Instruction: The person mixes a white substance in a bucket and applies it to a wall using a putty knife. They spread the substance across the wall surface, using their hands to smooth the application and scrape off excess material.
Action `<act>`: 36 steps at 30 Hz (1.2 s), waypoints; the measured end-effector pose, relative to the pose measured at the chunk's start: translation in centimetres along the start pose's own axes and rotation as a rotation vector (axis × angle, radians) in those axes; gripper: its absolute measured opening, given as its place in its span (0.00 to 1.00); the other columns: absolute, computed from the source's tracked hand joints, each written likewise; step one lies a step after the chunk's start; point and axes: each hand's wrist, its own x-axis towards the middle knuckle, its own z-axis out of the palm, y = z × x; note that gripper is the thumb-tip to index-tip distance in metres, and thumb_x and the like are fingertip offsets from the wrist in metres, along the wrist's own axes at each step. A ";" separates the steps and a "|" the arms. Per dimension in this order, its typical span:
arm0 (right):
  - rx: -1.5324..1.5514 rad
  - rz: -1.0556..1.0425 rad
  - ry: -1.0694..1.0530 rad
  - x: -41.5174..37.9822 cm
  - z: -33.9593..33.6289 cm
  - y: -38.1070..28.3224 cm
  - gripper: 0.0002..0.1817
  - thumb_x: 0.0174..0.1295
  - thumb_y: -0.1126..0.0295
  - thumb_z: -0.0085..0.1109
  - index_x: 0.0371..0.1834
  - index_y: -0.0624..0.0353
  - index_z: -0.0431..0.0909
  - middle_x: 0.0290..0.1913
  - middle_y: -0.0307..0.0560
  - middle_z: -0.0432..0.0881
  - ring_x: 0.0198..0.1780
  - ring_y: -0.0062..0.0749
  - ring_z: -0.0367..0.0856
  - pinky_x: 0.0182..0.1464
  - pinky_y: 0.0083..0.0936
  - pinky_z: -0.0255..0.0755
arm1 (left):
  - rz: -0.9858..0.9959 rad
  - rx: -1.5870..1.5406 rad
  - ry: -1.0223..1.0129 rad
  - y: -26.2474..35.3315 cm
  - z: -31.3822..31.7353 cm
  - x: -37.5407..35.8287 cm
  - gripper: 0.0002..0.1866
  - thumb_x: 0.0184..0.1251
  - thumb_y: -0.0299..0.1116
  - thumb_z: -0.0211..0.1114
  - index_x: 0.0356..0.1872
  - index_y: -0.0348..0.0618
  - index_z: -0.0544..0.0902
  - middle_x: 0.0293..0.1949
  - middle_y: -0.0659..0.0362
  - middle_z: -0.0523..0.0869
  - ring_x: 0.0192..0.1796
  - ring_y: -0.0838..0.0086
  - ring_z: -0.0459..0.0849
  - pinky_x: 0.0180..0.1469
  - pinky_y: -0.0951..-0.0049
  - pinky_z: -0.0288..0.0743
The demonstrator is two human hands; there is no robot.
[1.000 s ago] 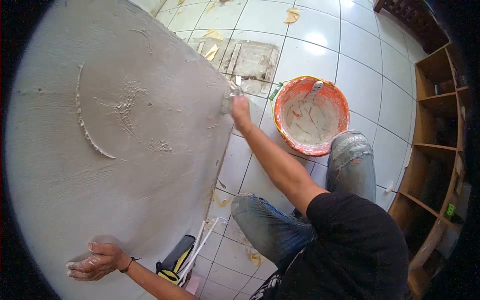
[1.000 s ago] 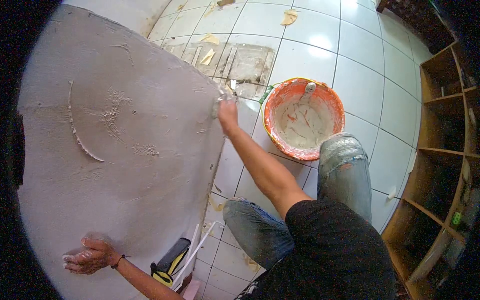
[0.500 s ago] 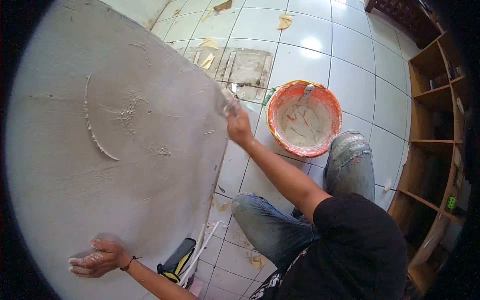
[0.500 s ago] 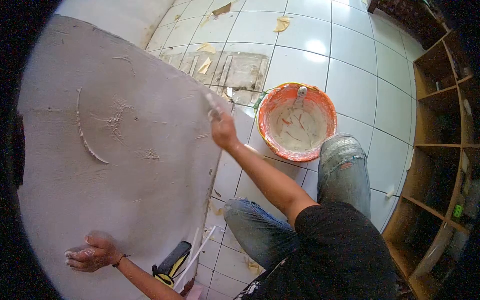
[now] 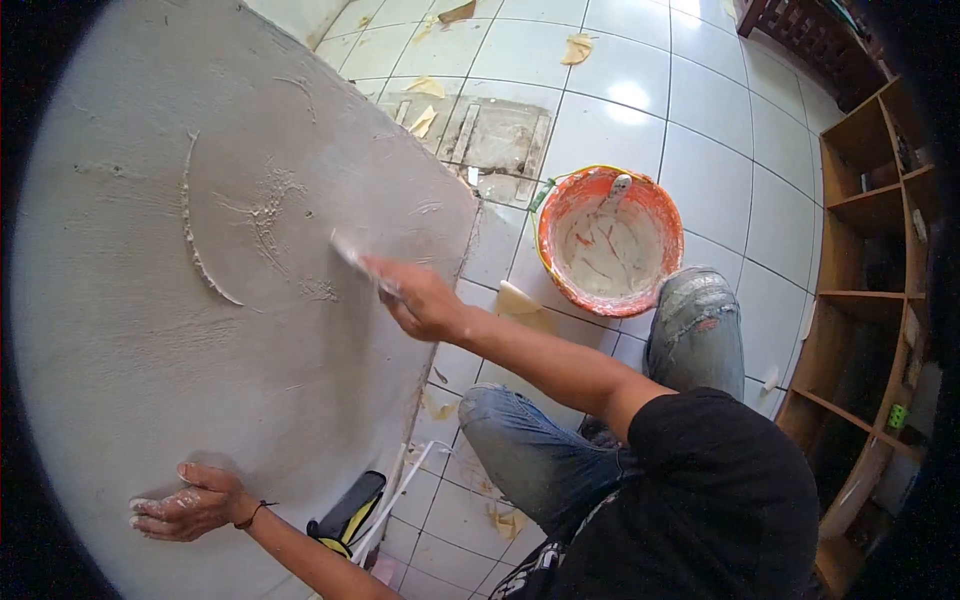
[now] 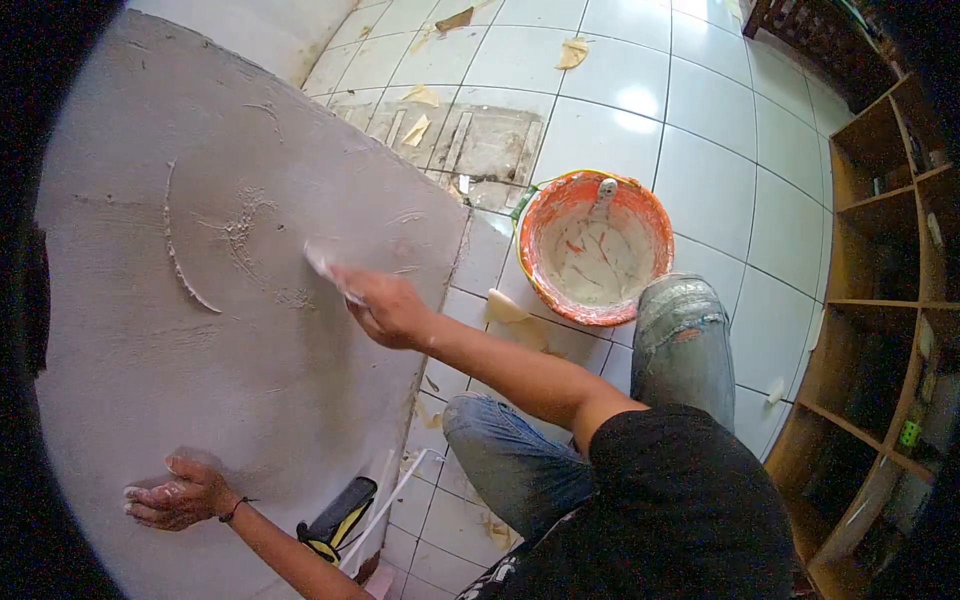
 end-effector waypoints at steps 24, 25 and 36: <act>0.073 1.007 0.472 -0.3 -0.6 14.8 0.15 0.67 0.68 0.41 0.42 0.66 0.76 0.36 0.60 0.82 0.39 0.44 0.81 0.41 0.36 0.72 | -0.018 0.003 0.020 0.3 0.2 0.1 0.39 0.67 0.57 0.50 0.70 0.36 0.64 0.70 0.39 0.61 0.72 0.44 0.60 0.69 0.44 0.54; 0.088 1.027 0.568 0.8 0.7 15.2 0.16 0.67 0.65 0.41 0.40 0.65 0.76 0.33 0.58 0.82 0.35 0.44 0.81 0.38 0.38 0.71 | -0.011 0.002 0.024 0.2 0.3 0.2 0.39 0.66 0.56 0.51 0.70 0.36 0.64 0.70 0.39 0.61 0.72 0.44 0.60 0.69 0.44 0.54; 0.240 0.314 -0.184 -5.5 1.6 -0.9 0.28 0.62 0.79 0.46 0.68 0.62 0.65 0.67 0.62 0.70 0.66 0.49 0.72 0.65 0.36 0.67 | -0.032 -0.004 0.034 0.1 0.3 -0.1 0.40 0.67 0.63 0.51 0.69 0.41 0.66 0.69 0.41 0.64 0.70 0.44 0.63 0.67 0.42 0.57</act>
